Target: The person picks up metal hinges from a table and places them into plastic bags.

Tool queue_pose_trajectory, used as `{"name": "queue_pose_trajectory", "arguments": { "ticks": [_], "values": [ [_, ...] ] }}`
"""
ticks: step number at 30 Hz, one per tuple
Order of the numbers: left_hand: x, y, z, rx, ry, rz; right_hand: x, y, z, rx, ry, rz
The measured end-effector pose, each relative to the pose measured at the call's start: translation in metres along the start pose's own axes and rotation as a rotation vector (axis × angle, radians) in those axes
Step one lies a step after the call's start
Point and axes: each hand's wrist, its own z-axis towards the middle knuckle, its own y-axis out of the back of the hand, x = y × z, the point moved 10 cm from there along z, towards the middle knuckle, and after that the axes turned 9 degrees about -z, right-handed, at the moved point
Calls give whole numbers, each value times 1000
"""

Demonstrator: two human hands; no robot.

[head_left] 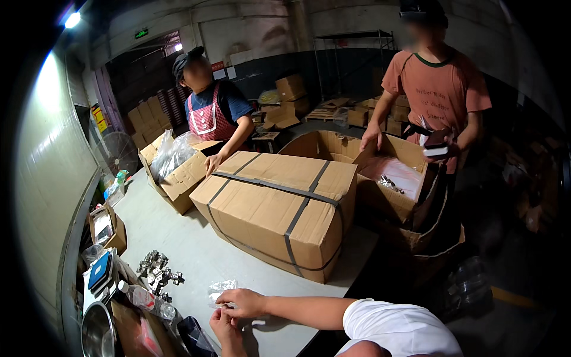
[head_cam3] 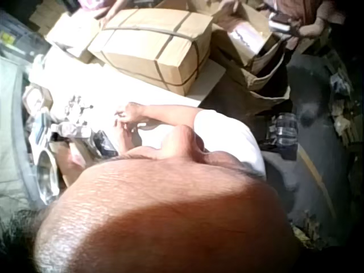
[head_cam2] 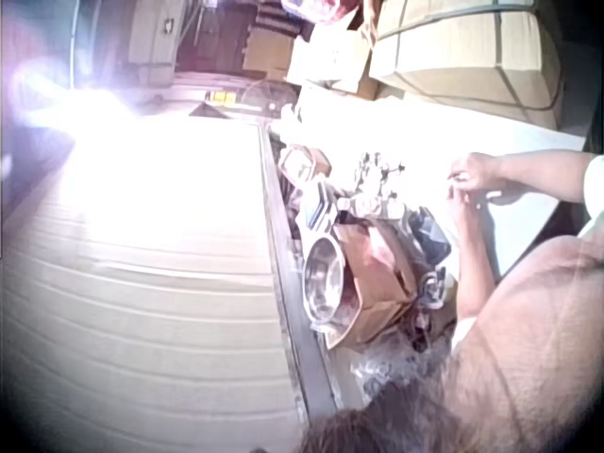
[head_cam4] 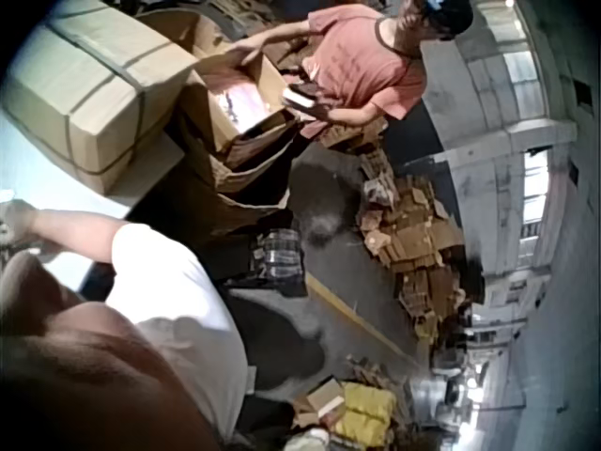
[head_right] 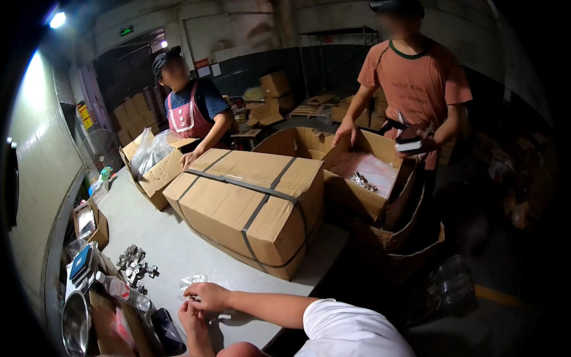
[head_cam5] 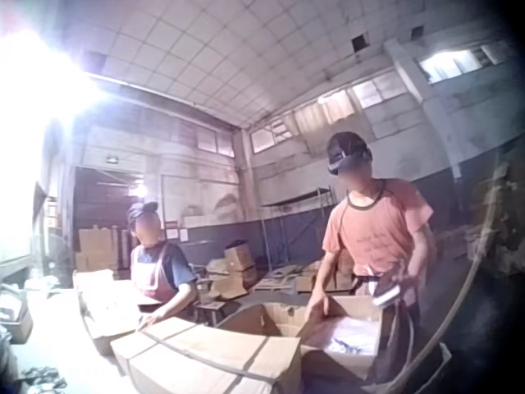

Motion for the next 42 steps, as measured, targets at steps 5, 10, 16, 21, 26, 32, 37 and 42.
{"name": "queue_pose_trajectory", "arguments": {
  "ticks": [5, 10, 16, 21, 26, 32, 37, 42],
  "values": [
    [1, -7, 4, 111, -11, 8, 2, -3, -1, 133, -24, 50],
    [-6, -4, 2, 3, -69, 76, 0, -4, -1, 28, 56, -31],
    [-13, -11, -2, -7, -75, 276, -9, -5, -3, 59, -29, -58],
    [-16, -3, 0, -23, -107, 389, -23, -5, 0, 44, -127, -138],
    [-10, -2, 2, 28, -129, 427, -18, -5, 0, 57, -80, -166],
    [-3, -1, 1, -3, -81, 358, -28, -8, -3, -4, 29, -220],
    [-10, 21, 6, -125, -96, 386, -2, -4, -4, 15, 68, -166],
    [-32, 22, 1, -215, -112, 327, 5, -20, -8, 200, 138, -407]
  ]
}}
